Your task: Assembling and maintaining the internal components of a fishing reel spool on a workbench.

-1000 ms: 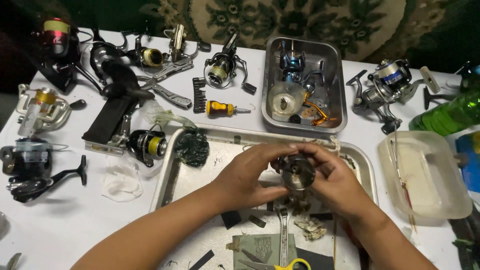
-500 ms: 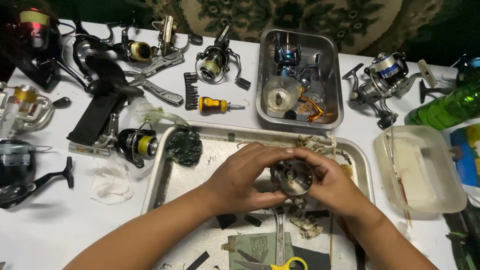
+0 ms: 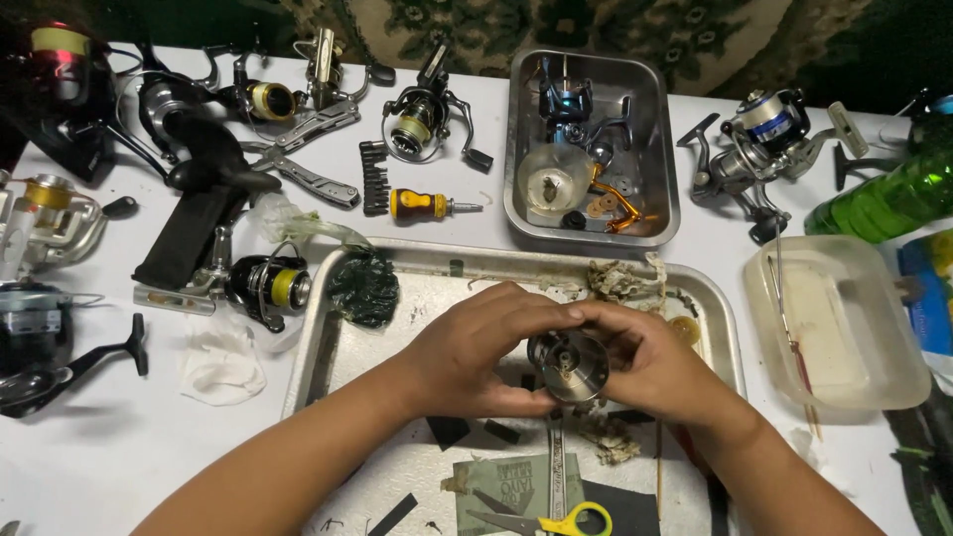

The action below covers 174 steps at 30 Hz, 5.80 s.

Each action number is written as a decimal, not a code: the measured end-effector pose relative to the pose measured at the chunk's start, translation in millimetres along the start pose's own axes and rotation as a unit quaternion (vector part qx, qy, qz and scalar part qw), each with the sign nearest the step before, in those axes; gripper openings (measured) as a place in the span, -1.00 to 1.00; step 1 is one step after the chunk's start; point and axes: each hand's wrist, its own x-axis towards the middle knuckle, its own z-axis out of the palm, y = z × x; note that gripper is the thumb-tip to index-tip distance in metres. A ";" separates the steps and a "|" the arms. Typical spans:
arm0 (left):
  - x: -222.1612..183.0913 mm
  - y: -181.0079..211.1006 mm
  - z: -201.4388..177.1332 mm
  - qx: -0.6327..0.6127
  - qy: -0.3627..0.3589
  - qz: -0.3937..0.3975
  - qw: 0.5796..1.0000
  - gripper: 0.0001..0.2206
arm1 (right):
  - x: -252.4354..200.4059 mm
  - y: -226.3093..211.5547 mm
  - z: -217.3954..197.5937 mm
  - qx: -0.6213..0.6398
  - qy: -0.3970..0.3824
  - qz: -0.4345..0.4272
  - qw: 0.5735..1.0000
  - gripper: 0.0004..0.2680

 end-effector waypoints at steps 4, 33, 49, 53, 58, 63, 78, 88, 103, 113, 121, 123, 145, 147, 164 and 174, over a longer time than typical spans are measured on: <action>-1.5 -2.6 -0.3 -0.001 -0.021 0.000 1.000 -0.43 | -1.3 -9.5 3.3 -0.010 -0.015 0.011 1.000 -0.59; -4.0 -5.8 -4.3 -0.008 -0.063 0.014 0.998 -0.40 | -0.2 -14.7 5.8 -0.024 -0.062 0.031 0.997 -0.64; 3.2 -16.1 -7.2 -0.036 -0.038 -0.074 0.996 -0.41 | 0.0 -59.0 -1.7 -0.012 0.022 0.059 0.998 -0.61; 10.0 -17.2 -36.6 -0.005 -0.089 -0.159 0.983 -0.52 | -10.9 -75.6 -24.3 -0.380 0.110 0.020 0.918 -0.76; 8.3 -36.9 -46.2 0.026 -0.195 -0.222 0.955 -0.55 | -18.4 -40.0 -10.3 -0.565 -0.030 -0.040 0.824 -0.82; 7.0 -35.3 -44.0 0.022 -0.244 -0.218 0.945 -0.51 | -3.0 -25.6 1.0 -0.561 -0.075 -0.057 0.823 -0.82; -6.3 -41.2 -21.9 -0.048 -0.251 -0.184 0.949 -0.53 | -2.4 -83.5 22.3 -0.366 0.062 -0.178 0.911 -0.92; -9.4 -38.4 -11.0 -0.091 -0.277 -0.219 0.931 -0.58 | 0.8 -69.7 32.0 -0.454 -0.100 -0.232 0.854 -0.85; -14.7 -37.0 -2.8 -0.093 -0.268 -0.195 0.939 -0.63 | -0.1 -56.0 30.2 -0.549 -0.090 -0.301 0.774 -0.88; -14.6 -31.9 2.1 -0.069 -0.248 -0.207 0.944 -0.58 | -4.9 -50.7 24.4 -0.467 -0.107 -0.262 0.838 -0.81; -13.3 -33.6 -0.6 -0.068 -0.233 -0.188 0.952 -0.55 | -7.3 -52.8 24.0 -0.471 -0.059 -0.251 0.844 -0.86; -13.8 -33.3 -0.9 -0.067 -0.244 -0.191 0.948 -0.54 | -5.1 -53.0 28.4 -0.504 -0.040 -0.294 0.811 -0.89; -15.4 -31.6 9.8 -0.109 -0.313 -0.203 0.921 -0.75 | -7.8 -47.8 20.0 -0.580 -0.094 -0.336 0.736 -0.87; -17.1 -31.2 11.5 -0.121 -0.308 -0.199 0.923 -0.74 | -5.0 -48.4 19.1 -0.545 -0.093 -0.351 0.755 -0.88; -15.7 -27.8 4.0 -0.090 -0.281 -0.206 0.933 -0.66 | -5.7 -48.3 21.1 -0.543 -0.057 -0.338 0.767 -0.95; -15.4 -31.5 7.2 -0.012 -0.206 -0.172 0.963 -0.59 | -13.0 -43.7 24.9 -0.625 -0.023 -0.308 0.717 -0.85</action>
